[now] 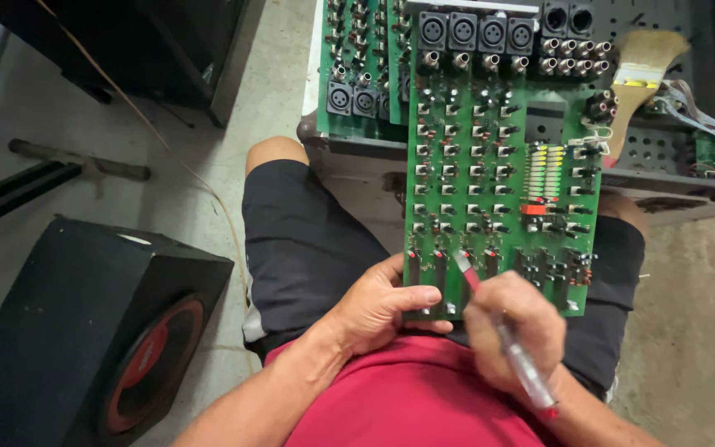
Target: The person sits with a green audio mixer circuit board resting on their lap and works on its components using a red-shafted screwdriver-like hand tool, steadying the board with the other hand and moving along different sections of the board throughout the clip.
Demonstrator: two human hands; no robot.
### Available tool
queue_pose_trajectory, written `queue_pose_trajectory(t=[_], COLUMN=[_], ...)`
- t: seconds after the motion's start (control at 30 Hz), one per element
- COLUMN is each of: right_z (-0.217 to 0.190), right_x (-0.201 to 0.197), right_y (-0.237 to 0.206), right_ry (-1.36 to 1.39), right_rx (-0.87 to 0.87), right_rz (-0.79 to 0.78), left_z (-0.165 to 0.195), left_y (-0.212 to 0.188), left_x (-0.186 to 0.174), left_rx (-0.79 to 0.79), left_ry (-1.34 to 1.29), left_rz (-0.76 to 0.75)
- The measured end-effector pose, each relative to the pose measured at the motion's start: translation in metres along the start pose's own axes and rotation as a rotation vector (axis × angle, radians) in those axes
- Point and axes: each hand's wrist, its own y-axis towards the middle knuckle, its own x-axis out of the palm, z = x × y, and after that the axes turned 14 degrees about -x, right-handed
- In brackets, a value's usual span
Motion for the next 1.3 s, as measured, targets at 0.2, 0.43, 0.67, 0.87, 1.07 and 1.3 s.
queue_pose_trajectory(t=[0.2, 0.43, 0.67, 0.87, 1.07, 1.3], right_z=[-0.033, -0.039, -0.032, -0.007, 0.001, 0.005], right_x=[-0.059, -0.053, -0.079, -0.119, -0.142, -0.14], right_y=[0.087, 0.08, 0.019, 0.002, 0.006, 0.013], right_ry=[-0.127, -0.093, 0.109, 0.036, 0.118, 0.176], right_rx=[0.174, 0.163, 0.187, 0.128, 0.049, 0.089], right_rz=[0.115, 0.055, 0.101, 0.073, 0.095, 0.152], left_z=[0.033, 0.054, 0.035, 0.021, 0.022, 0.028], left_y=[-0.033, -0.035, -0.006, 0.025, 0.044, 0.052], left_x=[0.066, 0.061, 0.095, 0.124, 0.141, 0.139], left_rx=[-0.037, -0.122, -0.206, -0.22, -0.218, -0.2], left_ry=[-0.079, -0.238, -0.239, -0.257, -0.222, -0.182], left_rz=[-0.213, -0.441, -0.438, -0.422, -0.409, -0.406])
